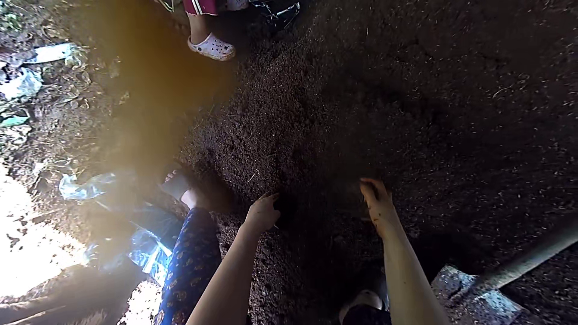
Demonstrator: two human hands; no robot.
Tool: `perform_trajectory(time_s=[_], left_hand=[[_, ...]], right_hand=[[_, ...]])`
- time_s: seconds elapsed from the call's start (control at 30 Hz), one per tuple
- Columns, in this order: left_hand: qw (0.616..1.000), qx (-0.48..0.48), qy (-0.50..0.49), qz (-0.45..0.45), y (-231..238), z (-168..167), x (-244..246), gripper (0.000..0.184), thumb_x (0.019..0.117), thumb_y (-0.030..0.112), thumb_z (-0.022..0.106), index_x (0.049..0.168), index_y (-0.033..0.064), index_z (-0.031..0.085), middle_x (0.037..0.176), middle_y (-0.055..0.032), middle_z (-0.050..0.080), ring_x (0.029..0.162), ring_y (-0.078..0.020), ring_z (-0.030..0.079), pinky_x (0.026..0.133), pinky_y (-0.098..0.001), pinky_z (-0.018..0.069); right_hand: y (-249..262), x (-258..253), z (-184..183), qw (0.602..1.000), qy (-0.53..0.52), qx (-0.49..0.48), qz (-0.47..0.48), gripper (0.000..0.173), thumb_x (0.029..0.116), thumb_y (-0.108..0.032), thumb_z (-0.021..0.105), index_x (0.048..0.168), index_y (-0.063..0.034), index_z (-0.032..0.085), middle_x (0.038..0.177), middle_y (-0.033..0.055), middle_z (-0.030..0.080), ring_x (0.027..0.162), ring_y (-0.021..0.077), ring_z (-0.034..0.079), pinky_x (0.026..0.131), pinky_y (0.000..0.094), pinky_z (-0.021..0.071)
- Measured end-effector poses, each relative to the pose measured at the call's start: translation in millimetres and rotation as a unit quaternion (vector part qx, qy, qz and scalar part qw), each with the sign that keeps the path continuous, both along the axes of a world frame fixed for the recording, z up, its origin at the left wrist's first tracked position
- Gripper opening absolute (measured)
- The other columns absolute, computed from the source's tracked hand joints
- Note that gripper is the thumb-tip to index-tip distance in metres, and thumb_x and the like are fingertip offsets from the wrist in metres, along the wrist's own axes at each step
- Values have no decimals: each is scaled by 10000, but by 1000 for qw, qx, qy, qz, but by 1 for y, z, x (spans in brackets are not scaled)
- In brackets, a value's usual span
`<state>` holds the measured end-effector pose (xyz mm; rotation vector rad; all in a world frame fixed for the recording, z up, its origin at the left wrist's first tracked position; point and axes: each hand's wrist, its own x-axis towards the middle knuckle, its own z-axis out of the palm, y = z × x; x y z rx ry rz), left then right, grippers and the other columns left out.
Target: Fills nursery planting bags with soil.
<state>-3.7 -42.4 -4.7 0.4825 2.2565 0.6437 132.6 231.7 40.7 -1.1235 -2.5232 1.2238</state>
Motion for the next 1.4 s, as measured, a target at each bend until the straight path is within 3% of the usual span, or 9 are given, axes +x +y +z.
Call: perform_trajectory(time_s=[0.1, 0.2, 0.33, 0.57, 0.7, 0.8, 0.93, 1.1, 1.4], left_hand=[[999, -39, 6, -12, 9, -1, 3, 578, 963, 143, 629, 1519, 69, 491, 1616, -109, 425, 1451, -311, 459, 1168, -554, 386], [999, -17, -20, 28, 18, 19, 7, 604, 999, 107, 569, 1582, 118, 411, 1641, -71, 395, 1473, -292, 435, 1184, -543, 366], [990, 59, -62, 115, 20, 29, 0, 678, 1003, 81, 569, 1627, 183, 323, 1623, -79, 417, 1327, -286, 578, 1066, -513, 489], [988, 38, -66, 136, 32, 22, -3, 727, 965, 57, 596, 1627, 179, 319, 1674, -26, 331, 1423, -226, 494, 1117, -473, 458], [987, 36, -74, 139, 29, 24, -8, 717, 949, 50, 579, 1615, 189, 352, 1677, 13, 326, 1495, -177, 397, 1185, -451, 380], [988, 35, -74, 134, 26, 23, -8, 672, 977, 71, 562, 1608, 202, 370, 1669, 17, 344, 1473, -177, 427, 1167, -446, 395], [993, 21, -34, 112, 22, 25, -5, 616, 969, 5, 533, 1546, 209, 470, 1593, -4, 465, 1424, -199, 491, 1148, -463, 423], [997, 0, -38, 70, 15, 26, -8, 593, 964, 37, 590, 1539, 115, 470, 1636, -119, 380, 1499, -255, 390, 1211, -455, 350], [995, 64, -45, 59, 17, 19, -1, 643, 972, 74, 625, 1573, 61, 397, 1655, -109, 355, 1448, -275, 463, 1173, -479, 402]], right_hand=[[17, 42, -57, 980, -76, -108, -149, 507, 1063, -468, 499, 1485, -189, 476, 1524, 323, 366, 1209, 527, 539, 796, 641, 546], [4, 52, -97, 933, -21, -211, -290, 537, 1082, -452, 464, 1546, -201, 365, 1594, 321, 239, 1283, 542, 471, 855, 667, 517], [-35, 26, -129, 824, 138, -352, -422, 560, 1100, -502, 339, 1593, -273, 206, 1443, 259, 459, 1090, 429, 609, 767, 585, 558], [-51, -90, -140, 634, 341, -452, -527, 589, 1077, -591, 233, 1584, -296, 176, 1531, 189, 379, 1253, 424, 529, 866, 649, 522], [-15, -164, -141, 762, 276, -306, -500, 575, 1115, -449, 313, 1600, -184, 156, 1456, 267, 418, 1164, 405, 575, 818, 567, 559], [18, -170, -160, 881, 209, -152, -396, 581, 1089, -381, 433, 1576, -99, 288, 1541, 296, 354, 1341, 414, 483, 1024, 532, 494], [45, -133, -174, 863, 296, -280, -298, 542, 1062, -446, 473, 1539, -215, 359, 1489, 222, 428, 1188, 375, 592, 858, 559, 578], [58, -93, -149, 813, 334, -409, -244, 545, 1072, -461, 423, 1561, -239, 329, 1523, 154, 460, 1261, 386, 585, 883, 615, 574], [33, -50, -22, 908, 214, -360, -18, 453, 1075, -405, 416, 1492, -231, 441, 1426, 109, 546, 1219, 318, 609, 875, 567, 580]])
